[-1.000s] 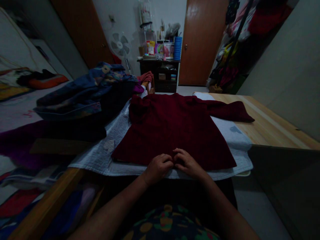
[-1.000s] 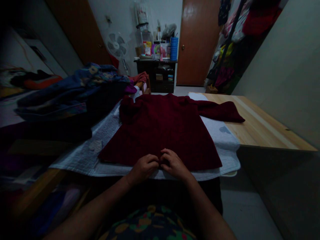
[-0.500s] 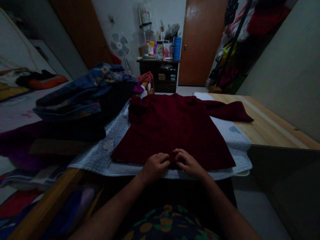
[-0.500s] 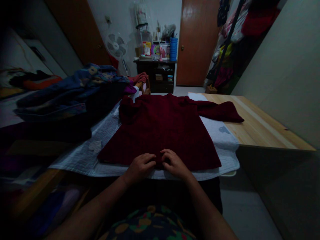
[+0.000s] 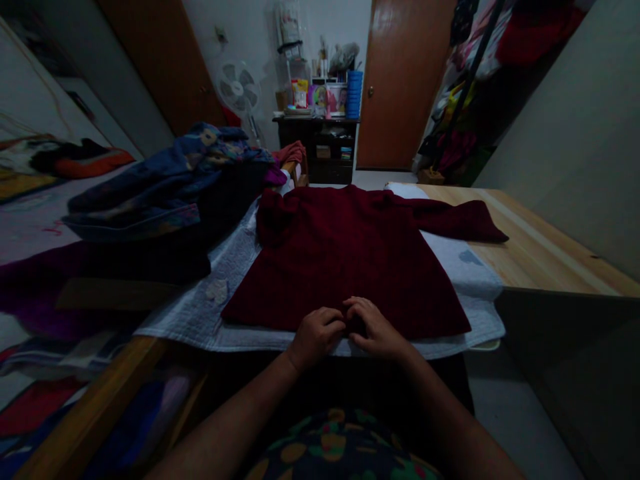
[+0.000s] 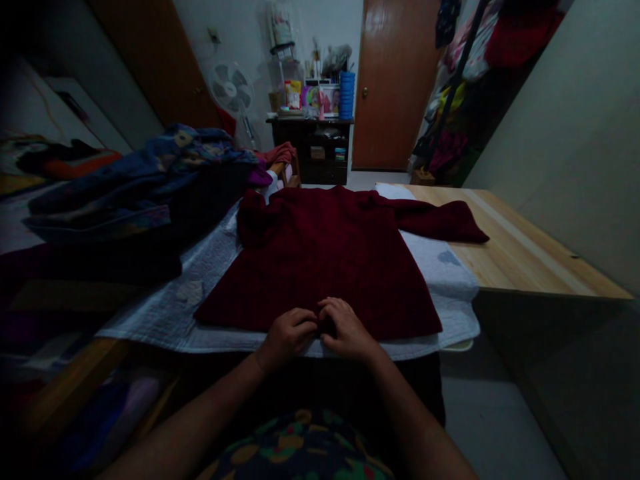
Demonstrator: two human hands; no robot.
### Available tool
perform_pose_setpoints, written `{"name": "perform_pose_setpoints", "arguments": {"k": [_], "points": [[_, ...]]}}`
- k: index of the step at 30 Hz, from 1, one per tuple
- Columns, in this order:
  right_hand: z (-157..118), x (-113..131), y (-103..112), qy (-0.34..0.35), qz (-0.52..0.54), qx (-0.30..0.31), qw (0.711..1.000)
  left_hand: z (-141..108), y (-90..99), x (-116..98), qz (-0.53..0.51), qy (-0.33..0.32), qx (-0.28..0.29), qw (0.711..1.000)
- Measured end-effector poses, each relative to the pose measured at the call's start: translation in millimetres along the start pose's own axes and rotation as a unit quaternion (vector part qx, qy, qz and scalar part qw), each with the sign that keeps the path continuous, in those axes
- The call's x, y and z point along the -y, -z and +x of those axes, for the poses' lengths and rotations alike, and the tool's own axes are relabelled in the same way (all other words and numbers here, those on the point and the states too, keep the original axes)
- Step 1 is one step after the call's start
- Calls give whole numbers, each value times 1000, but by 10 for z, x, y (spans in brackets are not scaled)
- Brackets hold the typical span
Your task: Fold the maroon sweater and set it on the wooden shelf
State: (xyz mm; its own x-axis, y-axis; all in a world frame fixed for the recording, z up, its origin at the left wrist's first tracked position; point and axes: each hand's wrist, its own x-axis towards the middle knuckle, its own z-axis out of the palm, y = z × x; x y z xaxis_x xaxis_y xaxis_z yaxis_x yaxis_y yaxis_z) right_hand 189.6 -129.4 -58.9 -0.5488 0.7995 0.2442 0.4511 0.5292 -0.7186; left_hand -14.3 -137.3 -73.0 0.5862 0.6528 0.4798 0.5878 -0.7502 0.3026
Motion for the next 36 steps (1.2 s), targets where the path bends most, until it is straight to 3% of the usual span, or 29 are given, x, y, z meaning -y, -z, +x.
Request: {"name": "perform_pose_setpoints", "arguments": {"k": [8,15,22,28,31,36], "points": [[11,-79,-67,-1,-23,-30,999,38,64,11,-50,76,36,995],[17,-29,-7,-16,2,-24,1000,-48,147,4,-4,-14,48,999],[10,-73,-17,-29,24,-30,999,-121,110,13,87,-91,-44,991],[34,-80,-41,-19,28,-58,998,-5,102,-24,148,-88,-23,985],[37,-63,-59,-3,-2,-78,997,6,59,-34,171,-105,-21,979],[-23,-77,-114,36,-137,-105,984,-62,17,-27,170,-115,-32,978]]}}
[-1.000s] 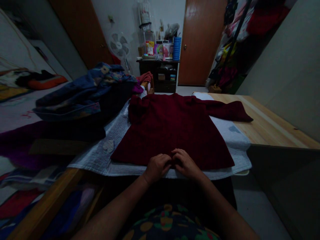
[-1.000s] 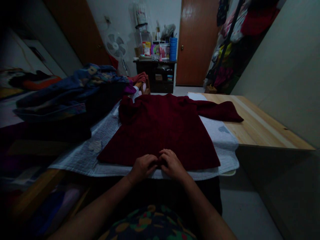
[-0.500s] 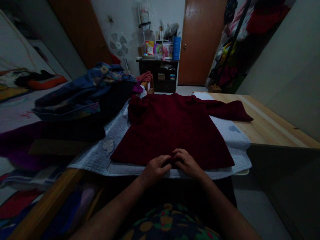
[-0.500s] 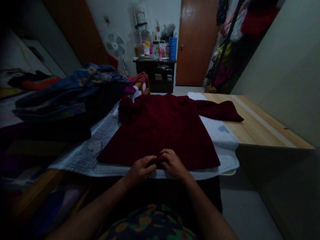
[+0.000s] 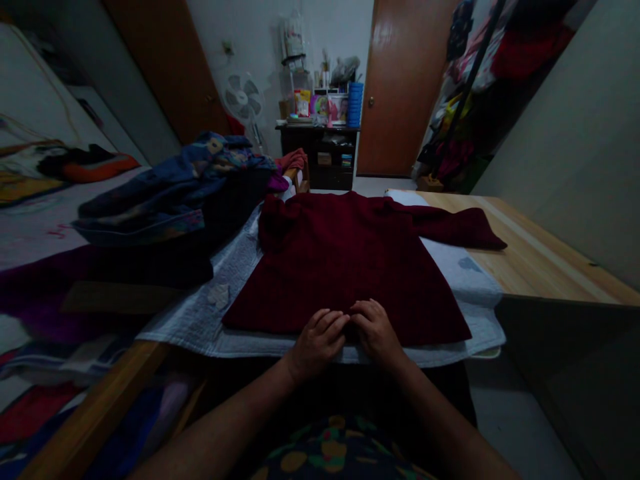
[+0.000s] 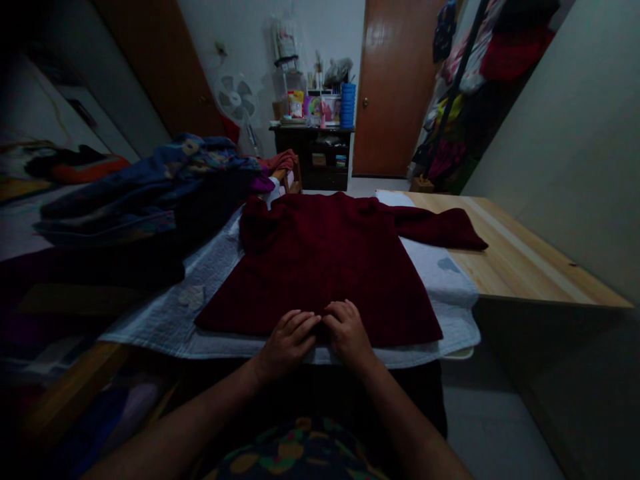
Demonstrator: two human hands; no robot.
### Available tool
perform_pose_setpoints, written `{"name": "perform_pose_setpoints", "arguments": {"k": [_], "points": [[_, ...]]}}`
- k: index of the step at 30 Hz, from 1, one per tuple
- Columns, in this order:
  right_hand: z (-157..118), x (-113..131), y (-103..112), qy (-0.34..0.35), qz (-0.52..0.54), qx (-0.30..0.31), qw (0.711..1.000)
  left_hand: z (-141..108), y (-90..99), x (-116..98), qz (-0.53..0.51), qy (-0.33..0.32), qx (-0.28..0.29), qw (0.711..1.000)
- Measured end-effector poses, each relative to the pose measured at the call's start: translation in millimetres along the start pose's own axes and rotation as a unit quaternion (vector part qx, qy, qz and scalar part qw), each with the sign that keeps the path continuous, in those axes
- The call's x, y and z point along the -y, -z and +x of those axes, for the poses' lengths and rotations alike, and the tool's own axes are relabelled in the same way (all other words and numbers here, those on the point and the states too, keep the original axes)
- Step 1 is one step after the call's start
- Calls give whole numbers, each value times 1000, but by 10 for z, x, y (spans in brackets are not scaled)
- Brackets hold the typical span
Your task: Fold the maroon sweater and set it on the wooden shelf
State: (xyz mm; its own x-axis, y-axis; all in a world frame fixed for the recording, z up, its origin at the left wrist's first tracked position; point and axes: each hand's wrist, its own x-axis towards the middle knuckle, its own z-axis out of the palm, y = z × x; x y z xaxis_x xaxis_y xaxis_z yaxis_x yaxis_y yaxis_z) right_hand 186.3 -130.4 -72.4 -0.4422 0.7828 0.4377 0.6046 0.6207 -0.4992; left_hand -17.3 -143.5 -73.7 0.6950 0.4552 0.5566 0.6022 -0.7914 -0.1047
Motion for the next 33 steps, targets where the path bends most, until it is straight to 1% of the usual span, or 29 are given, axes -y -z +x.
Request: {"name": "perform_pose_setpoints", "arguments": {"k": [3,6,8,10,12,13,15,16,20,22,24,27,29,31,32,33], "points": [[-65,4,-6,10,-25,25,999,-36,-2,-4,-20,-10,26,999],[-81,29,80,-1,-1,61,998,-40,-6,-19,-34,-1,39,999],[-35,45,189,-14,32,88,995,-19,-4,-31,-40,18,47,998],[56,44,292,-23,74,121,990,20,7,-36,-57,37,66,995],[175,20,335,-34,102,128,986,71,28,-33,-80,58,93,991],[236,0,323,-41,101,122,987,97,41,-28,-91,69,107,988],[352,-54,239,-55,67,111,990,147,73,-14,-106,87,136,981],[405,-84,178,-59,38,119,990,169,91,-6,-109,93,151,978],[599,-226,-39,-59,-69,198,976,249,160,28,-110,103,207,967],[702,-311,-78,-63,-101,214,969,285,188,44,-114,107,228,961],[814,-407,-80,-75,-122,219,965,314,206,59,-119,110,246,956],[996,-552,-80,-103,-144,211,961,337,210,77,-130,117,260,950],[1122,-621,-106,-145,-158,197,957,335,198,90,-147,127,257,947],[1243,-651,-155,-199,-170,176,949,325,179,106,-172,139,251,942],[1300,-651,-186,-216,-174,163,947,320,169,114,-185,147,249,939],[1351,-644,-218,-217,-176,151,948,315,161,123,-198,154,247,936]]}}
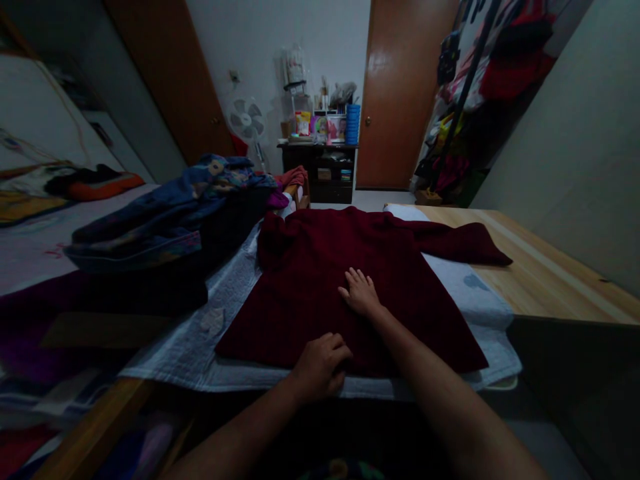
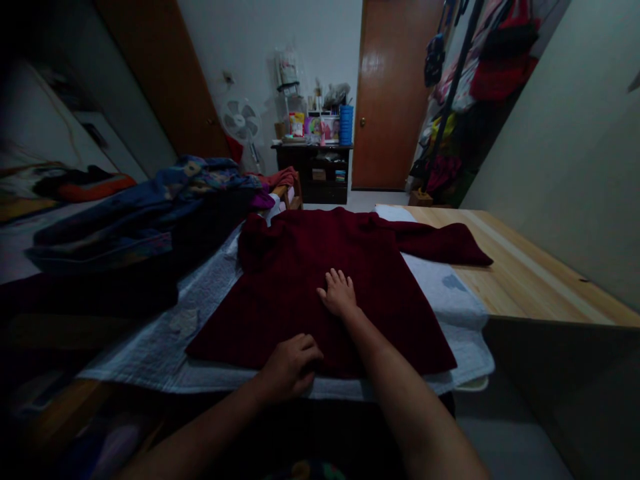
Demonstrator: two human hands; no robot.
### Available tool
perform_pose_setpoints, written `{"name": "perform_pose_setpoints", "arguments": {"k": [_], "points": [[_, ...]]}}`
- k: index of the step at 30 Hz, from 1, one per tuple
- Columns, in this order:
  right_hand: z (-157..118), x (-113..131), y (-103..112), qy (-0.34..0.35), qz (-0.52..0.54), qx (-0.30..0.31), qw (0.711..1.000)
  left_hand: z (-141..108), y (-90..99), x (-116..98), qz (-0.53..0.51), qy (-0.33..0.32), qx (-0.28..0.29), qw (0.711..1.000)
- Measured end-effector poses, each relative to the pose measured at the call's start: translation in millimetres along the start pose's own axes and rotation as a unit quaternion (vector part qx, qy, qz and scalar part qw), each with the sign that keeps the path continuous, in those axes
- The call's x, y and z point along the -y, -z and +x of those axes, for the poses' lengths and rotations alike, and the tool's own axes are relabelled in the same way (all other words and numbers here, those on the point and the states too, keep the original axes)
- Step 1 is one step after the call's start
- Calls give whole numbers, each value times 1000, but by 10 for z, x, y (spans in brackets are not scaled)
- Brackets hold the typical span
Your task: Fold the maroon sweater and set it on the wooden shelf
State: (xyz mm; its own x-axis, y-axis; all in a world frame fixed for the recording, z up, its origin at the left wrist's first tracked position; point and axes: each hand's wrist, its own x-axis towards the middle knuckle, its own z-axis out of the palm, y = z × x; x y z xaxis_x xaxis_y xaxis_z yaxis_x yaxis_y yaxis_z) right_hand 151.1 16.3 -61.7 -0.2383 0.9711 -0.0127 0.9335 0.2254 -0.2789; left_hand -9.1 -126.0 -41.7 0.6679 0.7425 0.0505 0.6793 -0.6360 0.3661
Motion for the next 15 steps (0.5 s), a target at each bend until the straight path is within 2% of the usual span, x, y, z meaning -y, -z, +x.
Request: {"name": "perform_pose_setpoints", "arguments": {"k": [2,5,8,10,11,12,14,15], "points": [[73,72,-21,27,2,-21,999,6,0,19,-29,9,4,1000],[133,124,-62,68,6,-20,997,27,49,43,-71,23,22,997],[148,102,-106,77,8,-23,997,112,175,120,-137,9,70,988],[143,75,-128,84,3,-37,996,244,278,244,-200,-7,88,976],[139,65,-135,86,1,-42,995,335,324,332,-224,-7,76,972],[135,58,-140,89,-2,-46,995,440,360,438,-224,11,29,974],[129,56,-146,93,-4,-48,995,667,387,685,-152,69,-95,981],[127,58,-148,93,-4,-49,994,775,377,813,-102,97,-130,981]]}}
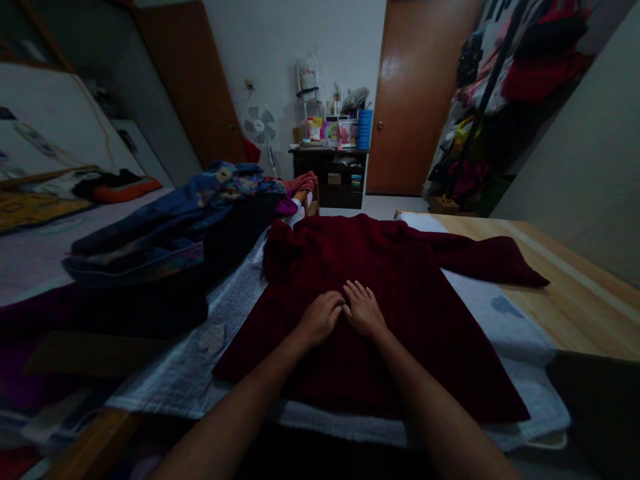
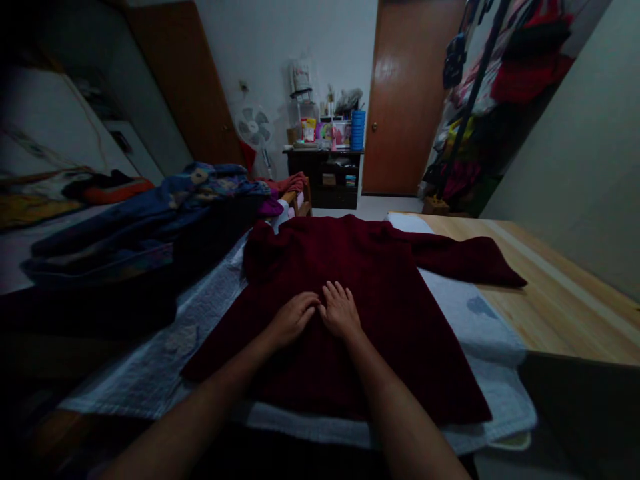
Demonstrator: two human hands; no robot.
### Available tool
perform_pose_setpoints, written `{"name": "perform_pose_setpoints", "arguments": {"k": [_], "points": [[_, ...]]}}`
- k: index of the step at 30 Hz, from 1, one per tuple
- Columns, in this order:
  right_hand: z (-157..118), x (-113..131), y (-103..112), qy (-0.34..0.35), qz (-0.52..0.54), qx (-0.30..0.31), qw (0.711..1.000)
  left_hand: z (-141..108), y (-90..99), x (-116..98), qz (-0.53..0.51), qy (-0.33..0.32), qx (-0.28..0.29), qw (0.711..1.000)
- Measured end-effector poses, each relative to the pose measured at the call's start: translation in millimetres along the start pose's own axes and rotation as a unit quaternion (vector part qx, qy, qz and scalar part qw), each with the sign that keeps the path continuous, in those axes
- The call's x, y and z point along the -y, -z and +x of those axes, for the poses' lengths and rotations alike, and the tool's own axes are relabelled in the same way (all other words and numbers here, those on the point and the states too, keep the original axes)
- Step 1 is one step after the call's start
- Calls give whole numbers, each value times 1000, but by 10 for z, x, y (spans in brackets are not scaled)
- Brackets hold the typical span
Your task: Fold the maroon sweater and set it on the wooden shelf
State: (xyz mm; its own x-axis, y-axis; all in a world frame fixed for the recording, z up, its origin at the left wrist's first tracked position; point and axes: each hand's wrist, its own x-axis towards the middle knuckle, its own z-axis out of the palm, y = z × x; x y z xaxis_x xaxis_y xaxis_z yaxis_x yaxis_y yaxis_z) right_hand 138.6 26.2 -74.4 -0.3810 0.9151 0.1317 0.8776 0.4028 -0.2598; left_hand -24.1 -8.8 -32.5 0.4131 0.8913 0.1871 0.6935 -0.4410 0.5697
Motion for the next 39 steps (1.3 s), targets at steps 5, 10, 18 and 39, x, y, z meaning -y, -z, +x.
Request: {"name": "perform_pose_setpoints", "arguments": {"k": [5,10,18,39], "points": [[9,9,-11,-4,1,-10,1000,361,-161,458,208,61,46,975],[23,5,-15,-6,4,-5,1000,460,-84,744,259,140,62,954],[25,29,18,-20,7,12,1000,783,91,1015,256,317,24,913],[526,-551,65,-148,1,38,988,1493,-576,704,253,179,-62,949]]}}
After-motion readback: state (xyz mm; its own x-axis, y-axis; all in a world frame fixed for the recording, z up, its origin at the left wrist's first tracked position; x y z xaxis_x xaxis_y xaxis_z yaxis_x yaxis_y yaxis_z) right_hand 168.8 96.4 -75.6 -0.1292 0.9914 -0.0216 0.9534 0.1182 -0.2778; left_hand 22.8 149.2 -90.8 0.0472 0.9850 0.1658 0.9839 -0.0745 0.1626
